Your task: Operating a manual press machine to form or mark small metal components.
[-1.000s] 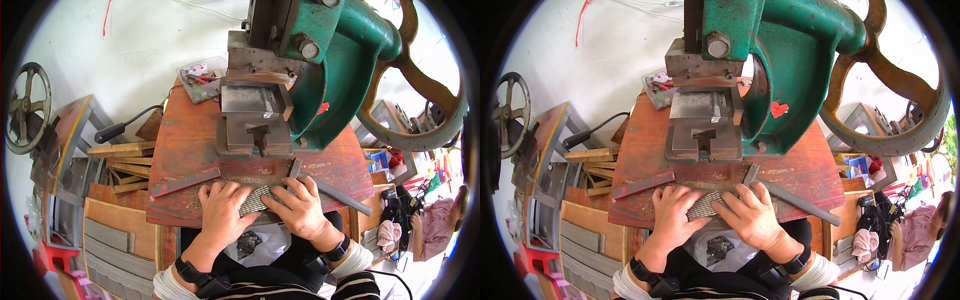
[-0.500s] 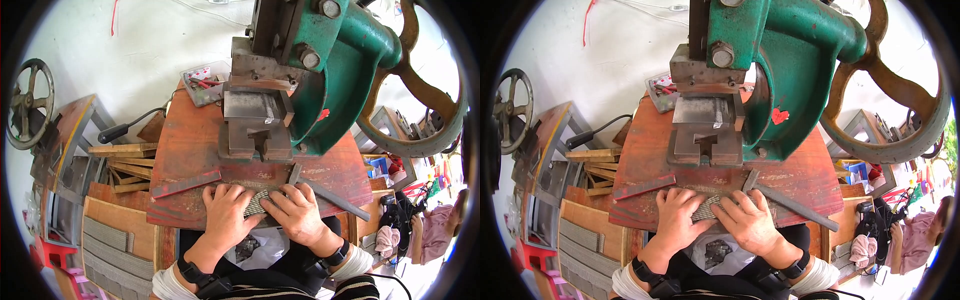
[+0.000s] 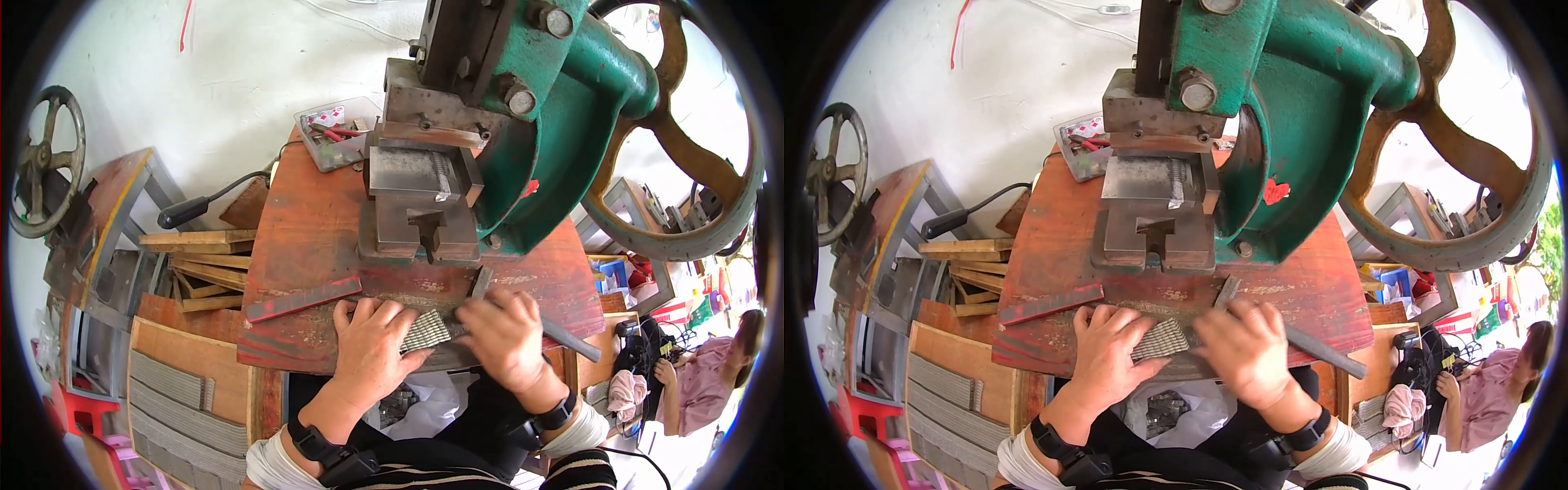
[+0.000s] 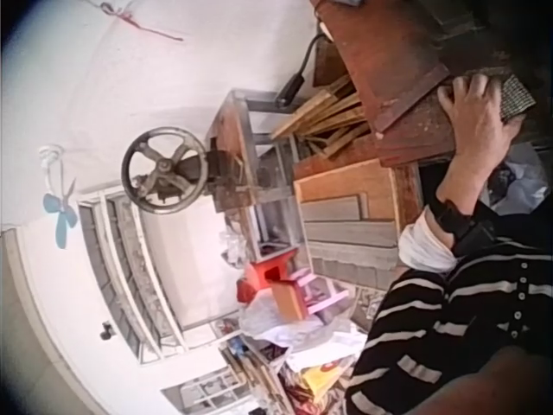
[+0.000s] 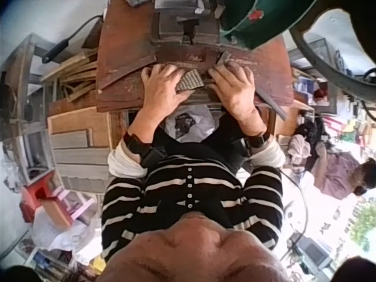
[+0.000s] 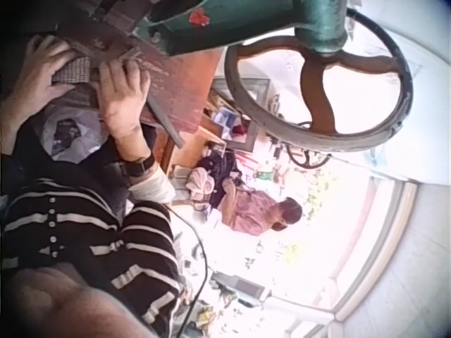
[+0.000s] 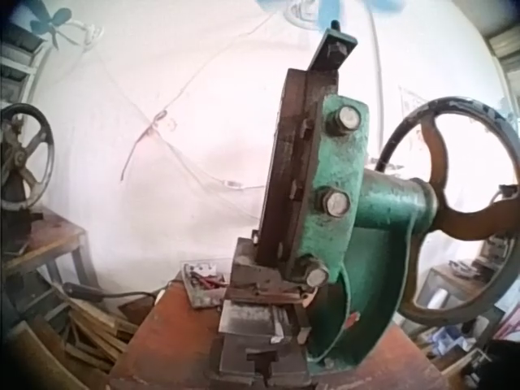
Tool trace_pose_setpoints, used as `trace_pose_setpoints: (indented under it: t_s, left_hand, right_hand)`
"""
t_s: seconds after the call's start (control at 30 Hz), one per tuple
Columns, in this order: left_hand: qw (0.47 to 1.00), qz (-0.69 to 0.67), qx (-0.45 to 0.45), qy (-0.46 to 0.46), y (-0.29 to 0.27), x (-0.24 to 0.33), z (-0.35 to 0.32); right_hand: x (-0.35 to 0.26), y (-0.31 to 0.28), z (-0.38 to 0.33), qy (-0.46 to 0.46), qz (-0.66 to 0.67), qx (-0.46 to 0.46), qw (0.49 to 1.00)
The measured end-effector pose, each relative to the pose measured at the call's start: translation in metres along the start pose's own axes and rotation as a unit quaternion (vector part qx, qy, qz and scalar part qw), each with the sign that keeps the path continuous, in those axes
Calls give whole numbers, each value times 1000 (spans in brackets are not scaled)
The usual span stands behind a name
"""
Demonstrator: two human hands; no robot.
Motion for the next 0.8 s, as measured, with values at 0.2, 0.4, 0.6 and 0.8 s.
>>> trace_pose_setpoints:
  t_s: [0.2, 0.4, 0.6, 0.8]
  left_hand:
    - [1000, -19, 3, -5, -1, 0, 0]
    - [1000, -22, -4, -9, -1, 0, 1]
    - [1000, -23, 6, -8, 1, -1, 1]
    - [999, -47, 22, -15, 0, -2, 0]
  right_hand:
    - [68, 5, -46, 266, 30, -43, 963]
    - [48, -17, -29, 212, 61, -5, 975]
    - [13, -31, -5, 248, 203, -88, 943]
    - [1, -30, -1, 211, 173, -88, 958]
Point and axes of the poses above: each hand's wrist, its own z-axis towards the middle knuckle, its own y-axis out of the palm, x = y × z, the point moved 5 cm from there along z, towards the middle knuckle, and after that the axes turned 8 degrees about x, right-handed, at the moved point
